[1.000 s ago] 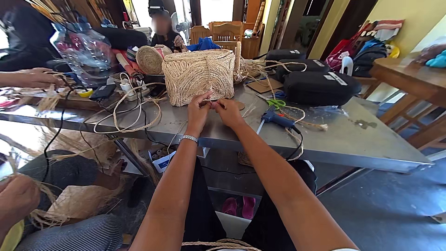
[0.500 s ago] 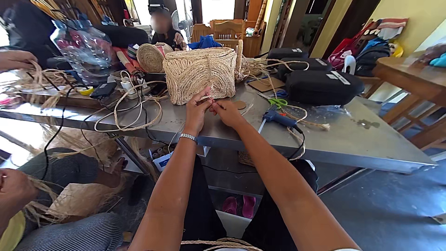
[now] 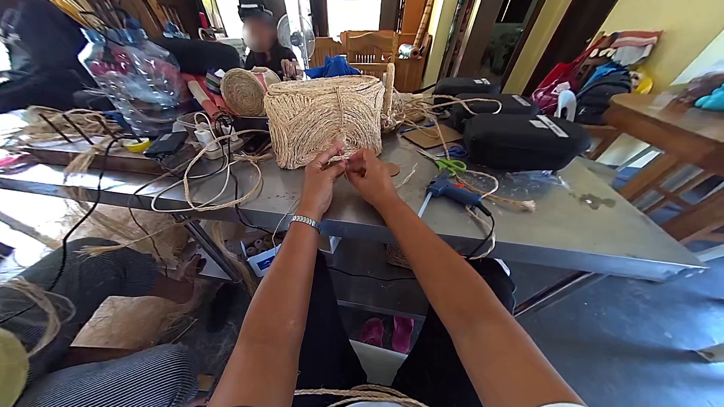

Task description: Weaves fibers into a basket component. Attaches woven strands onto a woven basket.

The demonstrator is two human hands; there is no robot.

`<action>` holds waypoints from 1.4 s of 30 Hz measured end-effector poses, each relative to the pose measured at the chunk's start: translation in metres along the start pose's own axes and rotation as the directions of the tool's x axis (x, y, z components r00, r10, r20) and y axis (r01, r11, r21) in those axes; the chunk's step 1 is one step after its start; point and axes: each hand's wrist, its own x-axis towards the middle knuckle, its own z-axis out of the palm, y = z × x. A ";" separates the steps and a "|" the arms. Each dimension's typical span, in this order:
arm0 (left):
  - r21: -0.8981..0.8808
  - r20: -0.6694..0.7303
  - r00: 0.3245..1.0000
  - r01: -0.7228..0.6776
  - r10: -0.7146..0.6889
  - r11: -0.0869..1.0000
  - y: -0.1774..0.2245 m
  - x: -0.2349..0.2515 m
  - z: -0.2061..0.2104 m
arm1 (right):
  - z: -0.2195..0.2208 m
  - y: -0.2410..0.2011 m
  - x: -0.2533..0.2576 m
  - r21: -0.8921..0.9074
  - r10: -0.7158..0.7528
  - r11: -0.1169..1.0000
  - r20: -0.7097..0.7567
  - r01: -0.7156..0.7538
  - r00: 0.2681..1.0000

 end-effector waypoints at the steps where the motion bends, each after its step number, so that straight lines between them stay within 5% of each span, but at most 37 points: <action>1: 0.013 0.006 1.000 -0.010 0.010 1.000 -0.001 0.001 -0.001 | -0.002 -0.001 -0.001 -0.022 0.019 1.000 -0.010 -0.019 1.000; 9: 0.253 0.013 0.994 -0.112 0.113 0.961 -0.004 0.002 -0.001 | -0.007 -0.007 -0.002 -0.156 0.065 0.985 -0.089 -0.078 0.994; 25: 0.579 -0.068 0.989 -0.066 0.129 0.813 0.002 0.000 0.005 | -0.004 -0.005 0.000 -0.378 -0.010 0.926 -0.068 -0.017 0.998; 31: 0.513 -0.077 0.987 -0.081 0.140 0.854 0.001 0.001 0.004 | 0.001 -0.002 0.001 -0.328 -0.001 0.945 0.010 0.005 1.000; 36: 0.400 -0.037 0.990 -0.108 0.134 0.910 0.001 0.000 0.004 | -0.003 -0.012 0.000 -0.224 0.146 0.965 0.036 -0.135 0.989; 42: 0.321 -0.077 0.992 -0.070 0.099 0.945 0.000 0.001 0.002 | -0.002 -0.009 -0.002 -0.183 0.029 0.982 -0.052 -0.038 0.998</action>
